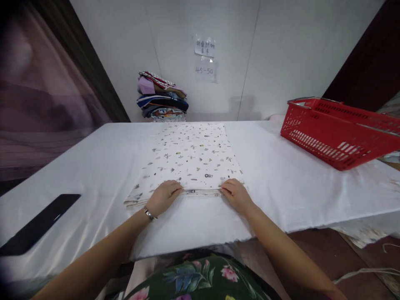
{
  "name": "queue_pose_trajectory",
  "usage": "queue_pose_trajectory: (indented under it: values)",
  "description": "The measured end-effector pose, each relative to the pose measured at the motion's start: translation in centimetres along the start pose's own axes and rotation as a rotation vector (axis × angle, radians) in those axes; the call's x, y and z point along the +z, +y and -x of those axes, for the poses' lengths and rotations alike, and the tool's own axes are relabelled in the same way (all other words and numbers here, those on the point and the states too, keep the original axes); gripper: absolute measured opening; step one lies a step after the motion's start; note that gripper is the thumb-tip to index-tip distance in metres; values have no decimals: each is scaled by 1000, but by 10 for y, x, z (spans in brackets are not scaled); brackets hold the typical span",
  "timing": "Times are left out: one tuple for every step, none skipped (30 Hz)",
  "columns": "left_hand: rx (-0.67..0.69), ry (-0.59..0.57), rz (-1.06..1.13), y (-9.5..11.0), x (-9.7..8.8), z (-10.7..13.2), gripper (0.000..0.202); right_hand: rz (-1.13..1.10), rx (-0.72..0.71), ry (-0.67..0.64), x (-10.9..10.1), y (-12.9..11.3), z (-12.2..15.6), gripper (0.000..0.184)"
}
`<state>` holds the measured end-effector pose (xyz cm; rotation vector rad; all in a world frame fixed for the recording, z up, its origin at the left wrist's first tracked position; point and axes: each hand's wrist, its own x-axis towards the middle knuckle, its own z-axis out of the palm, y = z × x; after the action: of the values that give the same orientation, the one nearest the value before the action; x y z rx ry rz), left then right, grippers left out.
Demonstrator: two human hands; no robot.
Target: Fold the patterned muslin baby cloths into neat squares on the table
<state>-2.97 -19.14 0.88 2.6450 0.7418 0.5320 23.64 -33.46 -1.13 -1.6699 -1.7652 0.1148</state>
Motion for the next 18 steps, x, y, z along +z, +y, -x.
queue_pose_trajectory:
  values:
    - [1, 6, -4, 0, 1, 0, 27, 18, -12, -8, 0, 0, 0, 18]
    - [9, 15, -14, -1, 3, 1, 27, 38, -29, -18, 1, -1, 1, 19]
    - [20, 25, -28, -1, 5, 1, 27, 56, -46, -29, 1, -1, 1, 19]
    - [31, 33, -44, -2, 6, 2, 27, 72, -62, -39, 1, -1, 2, 19]
    - [39, 40, -60, -2, 7, 3, 27, 81, -73, -50, 1, -2, 2, 19]
    - [41, 45, -74, -2, 8, 3, 27, 80, -73, -53, 0, -2, 2, 19]
    - [36, 49, -86, -1, 8, 4, 27, 64, -60, -47, 0, -2, 2, 19]
    - [26, 50, -94, 0, 8, 4, 27, 36, -34, -34, 0, -2, 2, 18]
    - [14, 47, -101, 1, 7, 3, 28, 6, -3, -12, 0, -2, 1, 18]
    - [3, 44, -109, 2, 6, 3, 28, -16, 24, 18, 0, -1, 0, 18]
    - [-5, 41, -121, 4, 5, 2, 28, -22, 40, 46, 0, -1, -1, 18]
    - [-7, 39, -139, 4, 4, 2, 28, -7, 37, 70, -1, -2, -2, 18]
    - [-1, 40, -163, 5, 4, 1, 28, 26, 16, 82, -1, -2, -3, 18]
    - [11, 45, -191, 5, 5, 1, 28, 68, -15, 86, -1, -2, -4, 18]
    - [29, 52, -220, 5, 6, 1, 27, 108, -47, 81, -1, -2, -4, 17]
    - [49, 60, -245, 4, 7, 1, 26, 138, -72, 71, -2, -2, -4, 17]
    - [64, 70, -266, 4, 8, 2, 25, 156, -88, 61, -2, -2, -3, 17]
    - [74, 78, -281, 3, 10, 2, 23, 164, -100, 54, -2, -2, -3, 18]
